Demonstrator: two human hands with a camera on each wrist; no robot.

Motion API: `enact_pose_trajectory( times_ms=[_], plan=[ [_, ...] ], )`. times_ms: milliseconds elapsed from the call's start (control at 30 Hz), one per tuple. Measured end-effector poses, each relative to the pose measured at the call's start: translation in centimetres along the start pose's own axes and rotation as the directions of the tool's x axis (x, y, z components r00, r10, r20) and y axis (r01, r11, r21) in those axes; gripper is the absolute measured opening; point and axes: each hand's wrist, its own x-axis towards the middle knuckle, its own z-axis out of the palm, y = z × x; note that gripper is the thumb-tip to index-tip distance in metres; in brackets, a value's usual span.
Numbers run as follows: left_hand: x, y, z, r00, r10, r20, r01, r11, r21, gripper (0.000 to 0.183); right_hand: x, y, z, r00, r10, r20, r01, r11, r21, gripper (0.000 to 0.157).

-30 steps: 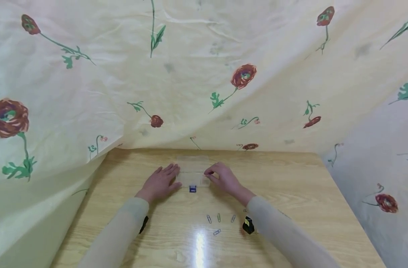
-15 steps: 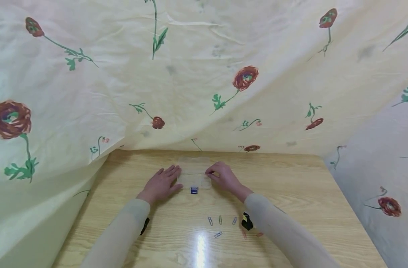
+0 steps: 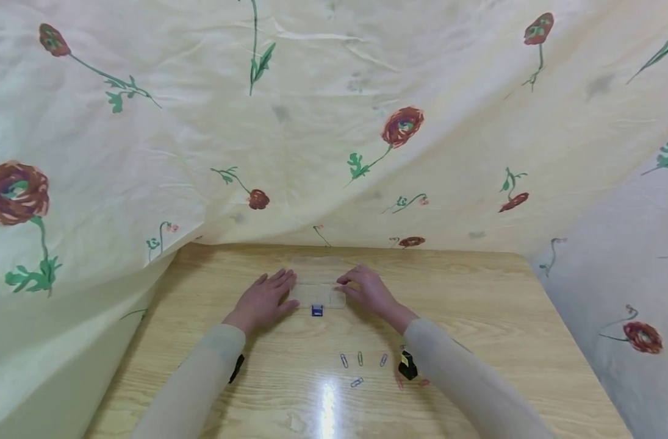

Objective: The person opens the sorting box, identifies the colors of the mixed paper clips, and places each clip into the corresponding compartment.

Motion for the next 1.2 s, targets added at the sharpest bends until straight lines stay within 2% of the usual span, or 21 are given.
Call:
enact_pose_trajectory(
  times_ms=[133, 367, 600, 800, 1033, 1200],
  plan=[
    [0.1, 0.0, 0.1, 1.000, -0.001, 0.005, 0.001, 1.000, -0.006, 0.077, -1.4, -0.7, -0.9, 1.000, 0.015, 0.024, -0.015, 1.000, 0.022, 0.021],
    [0.0, -0.2, 0.2, 1.000, 0.000, 0.003, 0.000, 1.000, -0.010, 0.077, -3.9, -2.4, -1.7, 0.999, 0.042, 0.018, -0.043, 0.996, 0.077, 0.031],
    [-0.1, -0.3, 0.2, 1.000, 0.008, 0.002, -0.008, 1.000, -0.005, 0.078, -6.3, -4.1, -1.5, 0.996, 0.079, 0.049, -0.082, 0.993, 0.082, 0.038],
    [-0.2, -0.2, 0.2, 1.000, 0.015, 0.001, -0.015, 1.000, -0.005, 0.078, -8.4, -5.7, -1.2, 0.981, 0.137, 0.135, -0.153, 0.982, 0.111, 0.041],
    [-0.5, 0.1, 0.3, 1.000, 0.013, -0.011, -0.013, 1.000, -0.011, 0.077, -10.3, -6.2, -0.4, 0.975, 0.129, 0.181, -0.144, 0.987, 0.073, 0.045],
    [-0.7, 0.4, 0.4, 1.000, 0.015, -0.020, -0.015, 1.000, -0.013, 0.077, -11.5, -6.5, 0.0, 0.968, 0.156, 0.195, -0.175, 0.981, 0.085, 0.048]
  ],
)
